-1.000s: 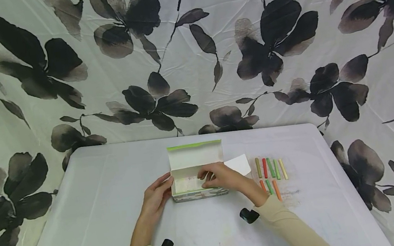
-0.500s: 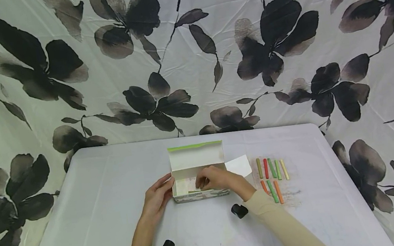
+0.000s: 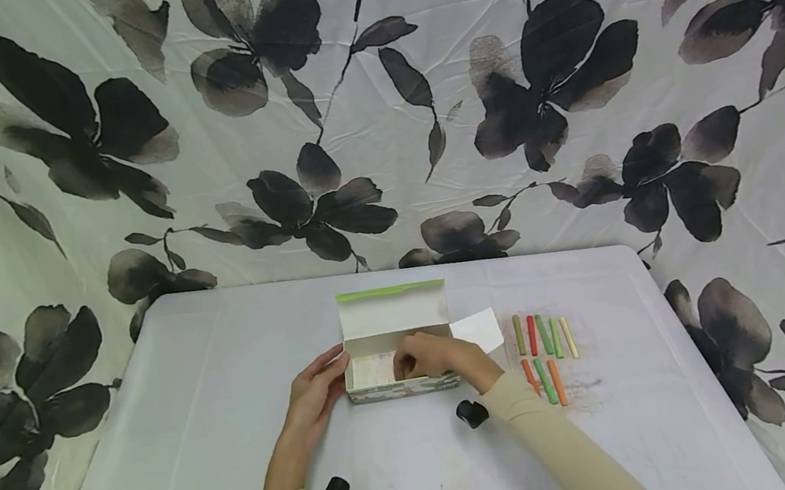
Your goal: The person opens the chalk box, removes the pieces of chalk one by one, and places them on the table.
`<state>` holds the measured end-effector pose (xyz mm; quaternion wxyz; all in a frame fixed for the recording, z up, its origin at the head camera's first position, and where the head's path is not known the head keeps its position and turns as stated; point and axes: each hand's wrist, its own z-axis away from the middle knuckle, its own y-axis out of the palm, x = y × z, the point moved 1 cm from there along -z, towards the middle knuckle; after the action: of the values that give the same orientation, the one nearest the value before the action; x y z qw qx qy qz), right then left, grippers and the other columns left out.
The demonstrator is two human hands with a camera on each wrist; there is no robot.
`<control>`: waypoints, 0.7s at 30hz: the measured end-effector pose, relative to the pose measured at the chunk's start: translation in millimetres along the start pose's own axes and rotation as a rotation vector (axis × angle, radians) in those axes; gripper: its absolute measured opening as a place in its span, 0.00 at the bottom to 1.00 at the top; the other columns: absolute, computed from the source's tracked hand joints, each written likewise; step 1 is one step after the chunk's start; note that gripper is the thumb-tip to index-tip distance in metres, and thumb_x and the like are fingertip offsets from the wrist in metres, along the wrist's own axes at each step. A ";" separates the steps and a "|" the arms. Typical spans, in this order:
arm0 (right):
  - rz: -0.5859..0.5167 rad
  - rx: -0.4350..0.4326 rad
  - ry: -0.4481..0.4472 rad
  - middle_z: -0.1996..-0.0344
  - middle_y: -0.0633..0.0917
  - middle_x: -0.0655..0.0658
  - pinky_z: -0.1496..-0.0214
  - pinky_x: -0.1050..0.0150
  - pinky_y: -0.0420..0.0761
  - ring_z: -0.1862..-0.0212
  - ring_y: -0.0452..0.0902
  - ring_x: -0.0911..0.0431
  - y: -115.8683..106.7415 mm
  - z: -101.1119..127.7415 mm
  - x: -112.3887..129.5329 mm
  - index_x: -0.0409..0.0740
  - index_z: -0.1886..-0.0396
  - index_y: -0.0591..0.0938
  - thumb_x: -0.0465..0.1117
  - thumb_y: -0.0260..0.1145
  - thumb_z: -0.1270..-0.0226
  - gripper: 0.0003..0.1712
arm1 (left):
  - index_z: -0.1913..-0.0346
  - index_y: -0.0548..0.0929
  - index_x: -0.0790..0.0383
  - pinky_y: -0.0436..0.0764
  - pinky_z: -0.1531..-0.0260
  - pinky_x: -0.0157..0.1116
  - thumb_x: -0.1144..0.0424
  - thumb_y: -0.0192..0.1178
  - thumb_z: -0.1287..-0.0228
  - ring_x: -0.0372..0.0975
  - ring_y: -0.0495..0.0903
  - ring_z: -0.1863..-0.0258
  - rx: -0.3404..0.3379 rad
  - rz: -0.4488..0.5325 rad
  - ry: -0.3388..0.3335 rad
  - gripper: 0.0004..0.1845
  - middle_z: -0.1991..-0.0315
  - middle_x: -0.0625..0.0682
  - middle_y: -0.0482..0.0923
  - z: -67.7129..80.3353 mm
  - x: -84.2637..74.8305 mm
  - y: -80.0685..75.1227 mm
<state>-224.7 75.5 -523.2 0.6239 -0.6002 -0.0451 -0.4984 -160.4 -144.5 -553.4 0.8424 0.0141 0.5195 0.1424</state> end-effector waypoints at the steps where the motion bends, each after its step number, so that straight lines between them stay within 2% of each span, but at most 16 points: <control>1: 0.004 0.001 -0.003 0.68 0.87 0.50 0.62 0.72 0.77 0.68 0.74 0.65 -0.5 0.3 0.1 0.40 0.63 0.89 0.26 0.68 0.31 0.07 | 0.36 0.82 0.64 0.81 0.64 0.28 0.62 0.69 0.31 0.43 0.82 0.58 0.001 0.002 0.001 0.22 0.52 0.57 0.83 -0.1 -0.1 0.2; 5: 0.013 -0.009 -0.022 0.67 0.86 0.48 0.61 0.70 0.77 0.67 0.74 0.63 -2.5 1.6 1.4 0.38 0.61 0.88 0.27 0.67 0.30 0.05 | 0.37 0.82 0.64 0.81 0.64 0.29 0.63 0.69 0.31 0.42 0.82 0.58 -0.002 0.006 0.002 0.22 0.54 0.55 0.83 -0.1 -0.5 0.9; 9: 0.012 -0.034 -0.040 0.62 0.87 0.43 0.57 0.68 0.80 0.62 0.79 0.58 -3.4 4.3 2.8 0.34 0.54 0.86 0.28 0.66 0.28 0.07 | 0.37 0.82 0.65 0.81 0.65 0.28 0.63 0.70 0.32 0.42 0.82 0.59 -0.005 0.012 0.004 0.22 0.56 0.53 0.83 -0.5 0.0 1.1; 12: 0.028 -0.062 -0.052 0.59 0.88 0.44 0.53 0.66 0.82 0.58 0.82 0.57 -4.6 8.1 4.0 0.35 0.51 0.87 0.30 0.66 0.27 0.09 | 0.37 0.82 0.65 0.81 0.65 0.28 0.63 0.69 0.32 0.40 0.82 0.60 -0.004 0.008 0.009 0.22 0.56 0.53 0.83 -1.1 0.2 0.6; 16: 0.028 -0.107 -0.068 0.59 0.87 0.45 0.53 0.66 0.82 0.58 0.82 0.58 -7.8 17.0 5.5 0.37 0.52 0.87 0.33 0.67 0.27 0.08 | 0.36 0.81 0.65 0.81 0.65 0.27 0.63 0.69 0.31 0.38 0.82 0.62 0.006 0.006 0.012 0.23 0.53 0.55 0.83 -0.6 -0.3 0.4; 21: -0.060 -0.186 -0.086 0.60 0.87 0.45 0.55 0.65 0.83 0.59 0.82 0.59 -13.6 30.5 3.7 0.34 0.48 0.84 0.33 0.66 0.26 0.11 | 0.36 0.82 0.66 0.81 0.65 0.28 0.64 0.70 0.32 0.38 0.82 0.63 0.004 0.012 0.015 0.23 0.57 0.52 0.83 -2.4 -0.4 0.4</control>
<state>-215.5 100.6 -502.8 0.5475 -0.6748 -0.0432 -0.4929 -162.8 -144.5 -554.0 0.8376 0.0180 0.5259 0.1466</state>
